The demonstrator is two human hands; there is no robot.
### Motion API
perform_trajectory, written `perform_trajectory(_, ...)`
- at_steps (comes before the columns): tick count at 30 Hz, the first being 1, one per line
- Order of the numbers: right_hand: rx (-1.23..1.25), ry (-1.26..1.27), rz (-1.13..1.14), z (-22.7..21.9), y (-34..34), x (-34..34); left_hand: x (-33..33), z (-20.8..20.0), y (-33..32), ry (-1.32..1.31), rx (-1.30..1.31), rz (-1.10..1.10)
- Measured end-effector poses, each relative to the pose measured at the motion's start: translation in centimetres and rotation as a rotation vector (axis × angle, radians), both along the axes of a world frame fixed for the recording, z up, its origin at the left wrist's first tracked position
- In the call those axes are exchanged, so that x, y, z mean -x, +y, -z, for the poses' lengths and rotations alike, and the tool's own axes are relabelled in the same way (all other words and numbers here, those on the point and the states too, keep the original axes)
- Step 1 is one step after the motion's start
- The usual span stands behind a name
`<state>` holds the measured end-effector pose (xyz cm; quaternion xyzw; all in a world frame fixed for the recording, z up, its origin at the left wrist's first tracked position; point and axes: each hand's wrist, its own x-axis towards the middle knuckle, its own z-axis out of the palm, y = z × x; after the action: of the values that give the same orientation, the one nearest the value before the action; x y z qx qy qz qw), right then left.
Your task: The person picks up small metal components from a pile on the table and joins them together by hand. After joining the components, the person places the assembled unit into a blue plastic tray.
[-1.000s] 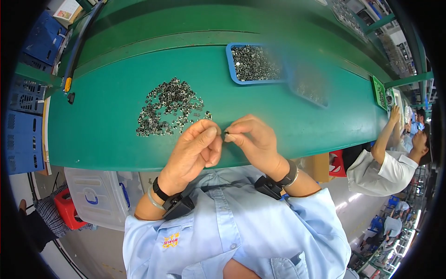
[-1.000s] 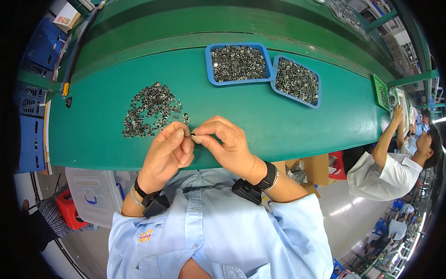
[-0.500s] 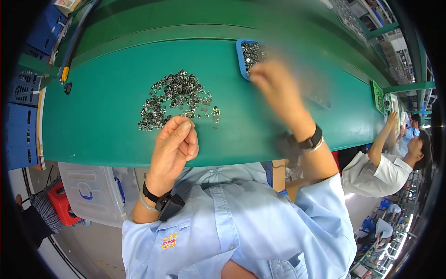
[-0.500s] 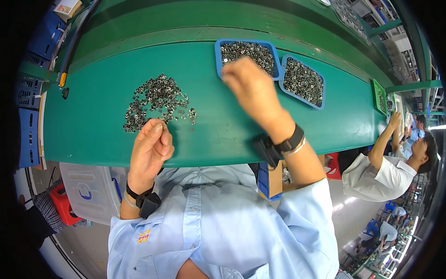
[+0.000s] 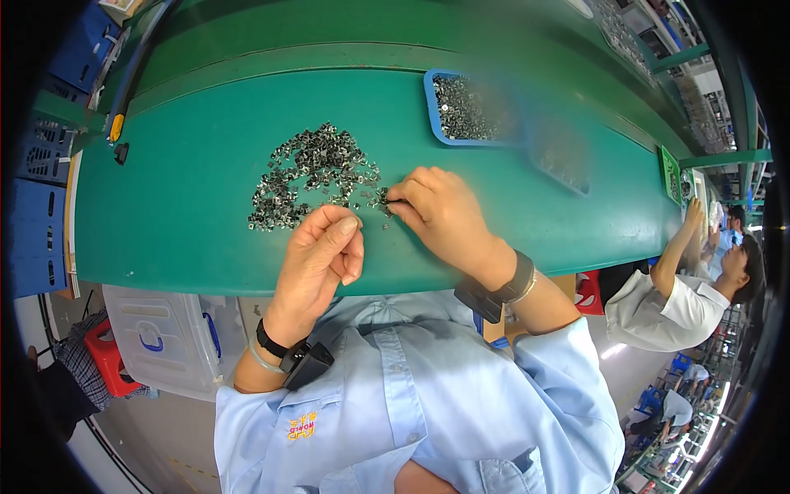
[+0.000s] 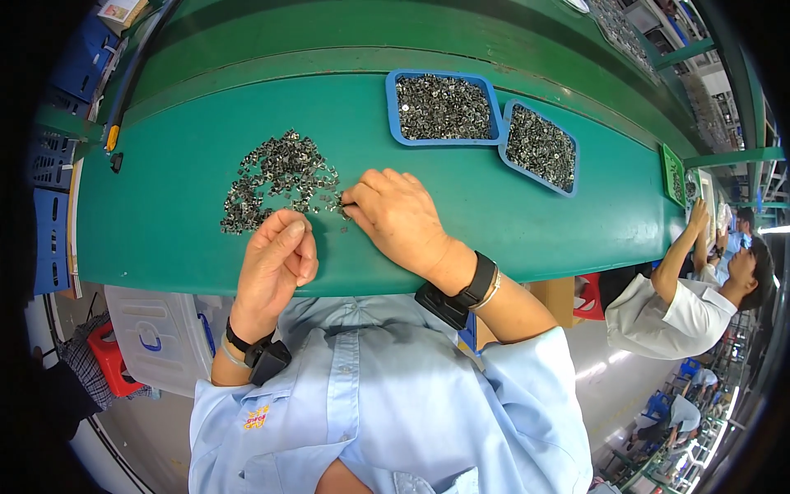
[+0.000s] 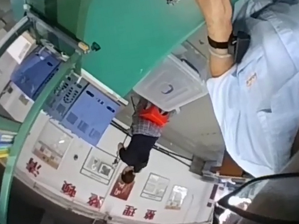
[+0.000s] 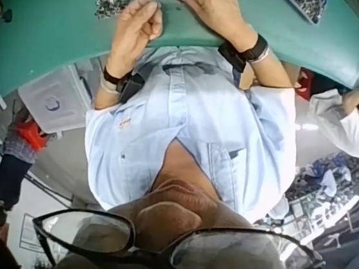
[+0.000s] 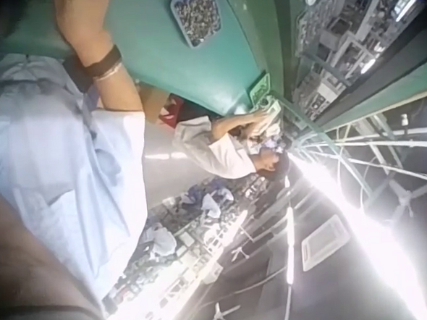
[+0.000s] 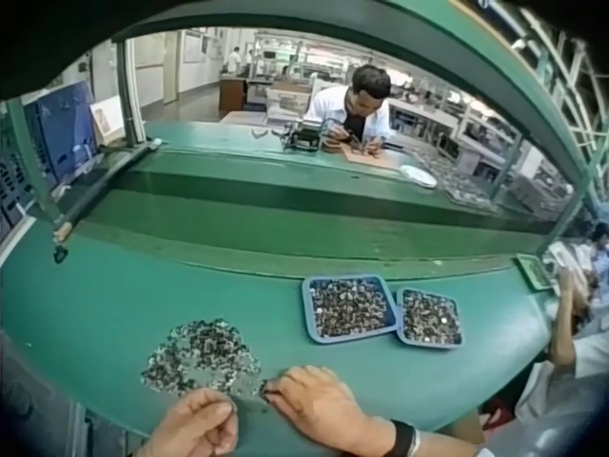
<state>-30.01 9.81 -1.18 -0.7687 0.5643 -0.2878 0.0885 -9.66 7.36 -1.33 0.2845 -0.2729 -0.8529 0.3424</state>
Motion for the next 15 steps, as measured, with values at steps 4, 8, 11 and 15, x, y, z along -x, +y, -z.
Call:
perform_trajectory(4,0.023,-0.055,-0.011,-1.3,0.7,0.4,1.0,-0.8,0.2,-0.11,0.042,0.033)
perform_trajectory(8,0.038,-0.124,-0.057,-2.5,1.4,0.5,2.5,-1.4,0.0,-0.188,0.079,0.087)
perform_trajectory(11,0.05,-0.173,-0.064,-2.5,1.7,0.6,3.1,-0.9,0.0,-0.149,0.087,0.131)
perform_trajectory(15,-0.027,-0.346,-0.03,-2.0,2.1,0.8,3.3,-0.5,-0.2,0.015,-0.051,0.193)
